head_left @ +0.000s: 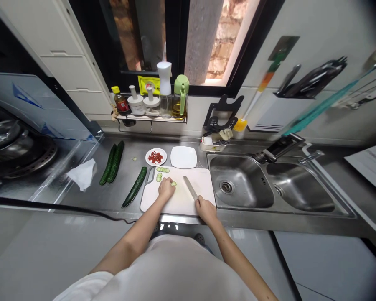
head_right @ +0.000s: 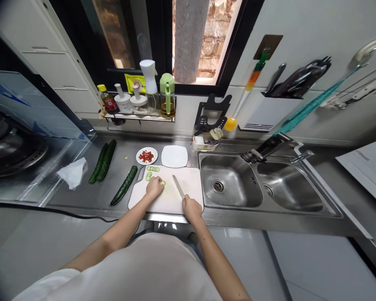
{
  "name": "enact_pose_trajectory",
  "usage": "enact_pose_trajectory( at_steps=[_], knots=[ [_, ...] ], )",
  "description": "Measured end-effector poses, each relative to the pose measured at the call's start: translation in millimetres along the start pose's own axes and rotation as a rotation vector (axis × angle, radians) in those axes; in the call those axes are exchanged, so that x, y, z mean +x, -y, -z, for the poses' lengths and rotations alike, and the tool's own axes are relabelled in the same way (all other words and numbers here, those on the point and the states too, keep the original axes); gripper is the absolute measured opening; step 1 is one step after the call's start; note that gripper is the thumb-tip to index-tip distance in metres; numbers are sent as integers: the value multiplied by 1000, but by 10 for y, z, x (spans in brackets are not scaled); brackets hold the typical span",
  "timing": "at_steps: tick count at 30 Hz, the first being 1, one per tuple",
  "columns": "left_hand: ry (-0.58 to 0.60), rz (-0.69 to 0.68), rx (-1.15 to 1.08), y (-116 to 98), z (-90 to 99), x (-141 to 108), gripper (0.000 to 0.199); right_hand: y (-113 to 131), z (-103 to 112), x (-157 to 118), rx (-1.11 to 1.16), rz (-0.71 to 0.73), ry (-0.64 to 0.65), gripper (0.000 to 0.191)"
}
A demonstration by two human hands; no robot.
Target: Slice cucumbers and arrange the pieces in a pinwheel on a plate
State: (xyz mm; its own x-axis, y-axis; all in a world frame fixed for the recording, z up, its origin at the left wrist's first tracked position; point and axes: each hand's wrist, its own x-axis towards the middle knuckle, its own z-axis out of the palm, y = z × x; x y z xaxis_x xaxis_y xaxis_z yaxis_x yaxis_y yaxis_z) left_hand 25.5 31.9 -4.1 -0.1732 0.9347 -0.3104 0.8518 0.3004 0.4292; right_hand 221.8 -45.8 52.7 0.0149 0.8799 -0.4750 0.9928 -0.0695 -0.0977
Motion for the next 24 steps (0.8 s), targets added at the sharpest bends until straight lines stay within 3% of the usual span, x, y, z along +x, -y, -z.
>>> enact_pose_trajectory(
  at_steps=[10,15,20,24],
  knots=[
    [49,-3,-13,-39,28,69,22,17,-21,9,13,8,0,35],
    [49,-3,-141,-31,5,-1,22,10,-39,17,18,3,-12,36],
    [59,19,-315,101,-48,-97,19,7,-38,43,25,-8,-2,35],
    [-21,44,-403,300,-13,-155,21,11,-49,54,42,4,-1,35]
  ],
)
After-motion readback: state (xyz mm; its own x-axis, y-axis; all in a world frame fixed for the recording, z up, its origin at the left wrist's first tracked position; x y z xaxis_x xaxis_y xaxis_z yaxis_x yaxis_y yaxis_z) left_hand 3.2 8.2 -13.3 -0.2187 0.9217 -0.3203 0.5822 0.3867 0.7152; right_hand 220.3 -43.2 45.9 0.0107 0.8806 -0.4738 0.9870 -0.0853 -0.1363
